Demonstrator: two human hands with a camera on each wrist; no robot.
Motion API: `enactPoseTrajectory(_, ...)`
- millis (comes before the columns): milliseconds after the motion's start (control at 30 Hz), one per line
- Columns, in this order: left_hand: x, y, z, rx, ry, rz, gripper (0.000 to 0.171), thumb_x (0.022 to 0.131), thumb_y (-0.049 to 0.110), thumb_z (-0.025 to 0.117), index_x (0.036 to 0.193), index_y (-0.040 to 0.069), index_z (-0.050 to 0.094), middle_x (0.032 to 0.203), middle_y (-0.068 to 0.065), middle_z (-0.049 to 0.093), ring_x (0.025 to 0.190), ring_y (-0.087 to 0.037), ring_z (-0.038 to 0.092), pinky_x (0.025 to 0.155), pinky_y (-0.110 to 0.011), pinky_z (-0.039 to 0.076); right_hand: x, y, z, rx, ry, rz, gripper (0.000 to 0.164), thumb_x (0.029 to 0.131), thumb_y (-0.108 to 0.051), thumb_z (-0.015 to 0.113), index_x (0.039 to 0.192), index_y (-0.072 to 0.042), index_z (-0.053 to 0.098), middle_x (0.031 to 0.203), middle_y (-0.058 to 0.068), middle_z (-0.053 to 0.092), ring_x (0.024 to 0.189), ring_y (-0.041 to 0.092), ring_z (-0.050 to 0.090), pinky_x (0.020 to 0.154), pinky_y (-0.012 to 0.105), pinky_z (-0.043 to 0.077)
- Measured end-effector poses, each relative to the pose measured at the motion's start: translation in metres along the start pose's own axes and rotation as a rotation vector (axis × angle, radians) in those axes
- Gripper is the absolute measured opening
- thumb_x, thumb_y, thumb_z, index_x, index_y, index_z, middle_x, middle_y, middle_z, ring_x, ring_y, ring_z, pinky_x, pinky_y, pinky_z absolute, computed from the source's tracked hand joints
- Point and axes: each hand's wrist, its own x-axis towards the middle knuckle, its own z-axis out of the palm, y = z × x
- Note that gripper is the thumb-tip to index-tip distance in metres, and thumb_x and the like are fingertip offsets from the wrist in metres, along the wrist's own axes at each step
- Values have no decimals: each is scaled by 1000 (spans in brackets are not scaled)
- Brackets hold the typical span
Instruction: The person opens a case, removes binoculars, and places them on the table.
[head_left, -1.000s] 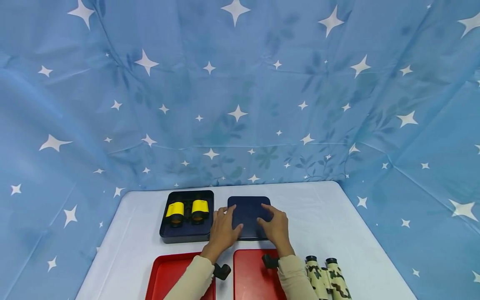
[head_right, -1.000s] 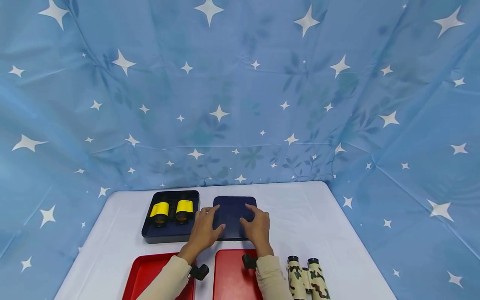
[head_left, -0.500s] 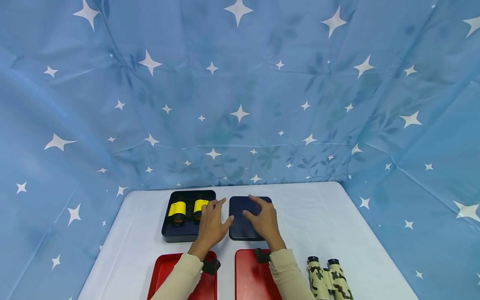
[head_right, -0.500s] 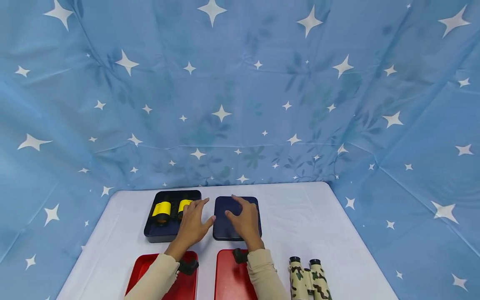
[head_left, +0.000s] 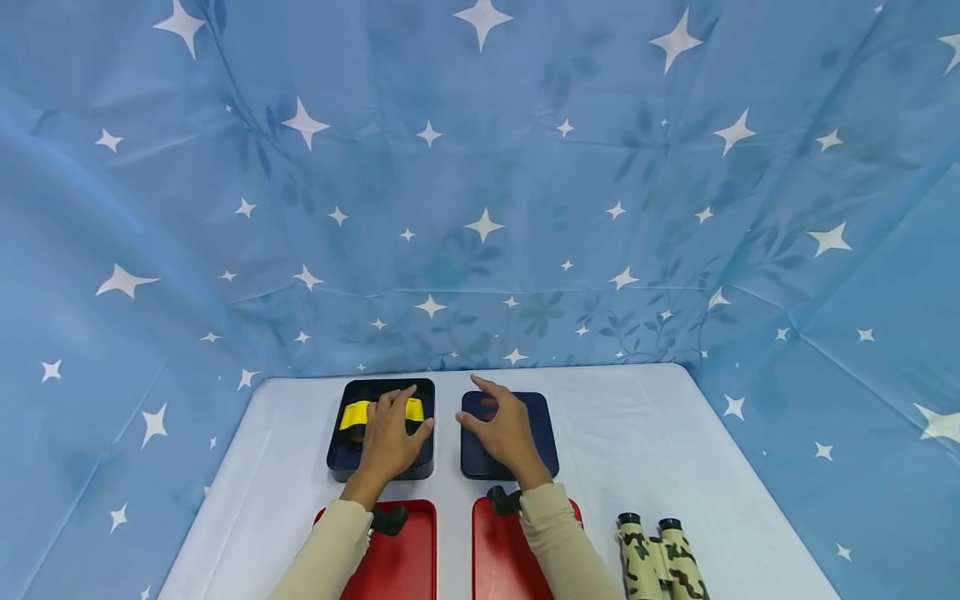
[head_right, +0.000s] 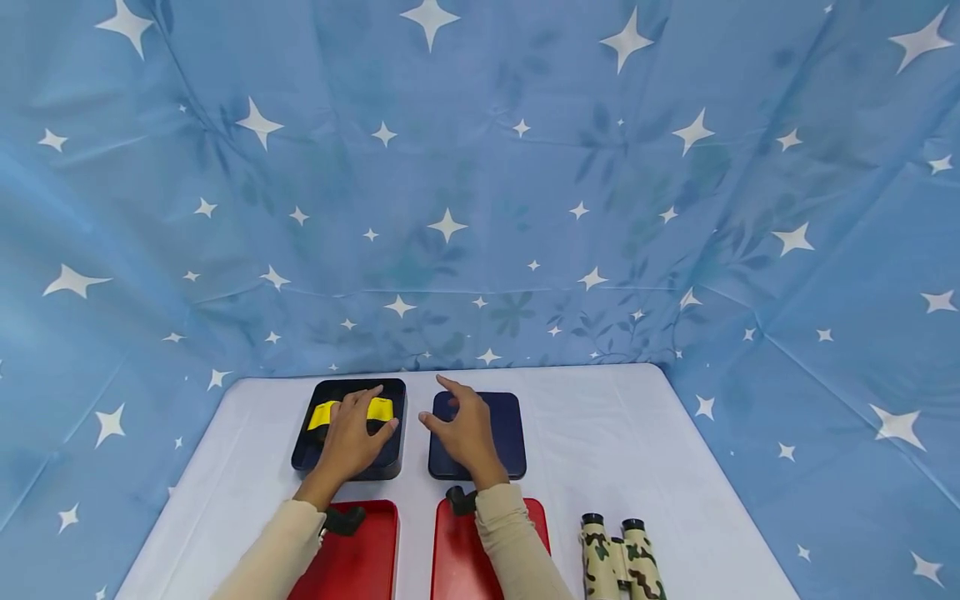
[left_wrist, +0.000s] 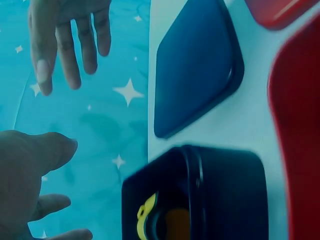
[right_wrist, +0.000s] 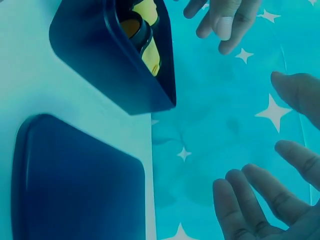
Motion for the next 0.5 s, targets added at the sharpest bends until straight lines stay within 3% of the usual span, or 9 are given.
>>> enactPoseTrajectory(133,5,-14,-7,-4,-1,-23,69,89,35,74,149,14,45,148,-20,45,120,-36,41,101,-55,42,3,-7,7,14,-36,-10,66,83,-38,81,143,-34,53,144,-1,56,115,27,65,89,43,58)
enactPoseTrajectory(333,11,-33,-18,-8,0,-71,69,90,31,73,148,8,45,147,-24,44,122,-41,40,99,-56,41,5,-17,15,29,-92,5,69,83,-38,80,145,-39,50,145,2,54,116,34,64,89,46,58)
enactPoseTrajectory(500,15,-45,-25,3,-15,-91,68,91,30,72,148,5,44,146,-26,45,127,-43,39,103,-56,35,7,-20,22,14,-110,-42,70,83,-38,80,146,-38,49,143,5,56,111,29,64,86,43,58)
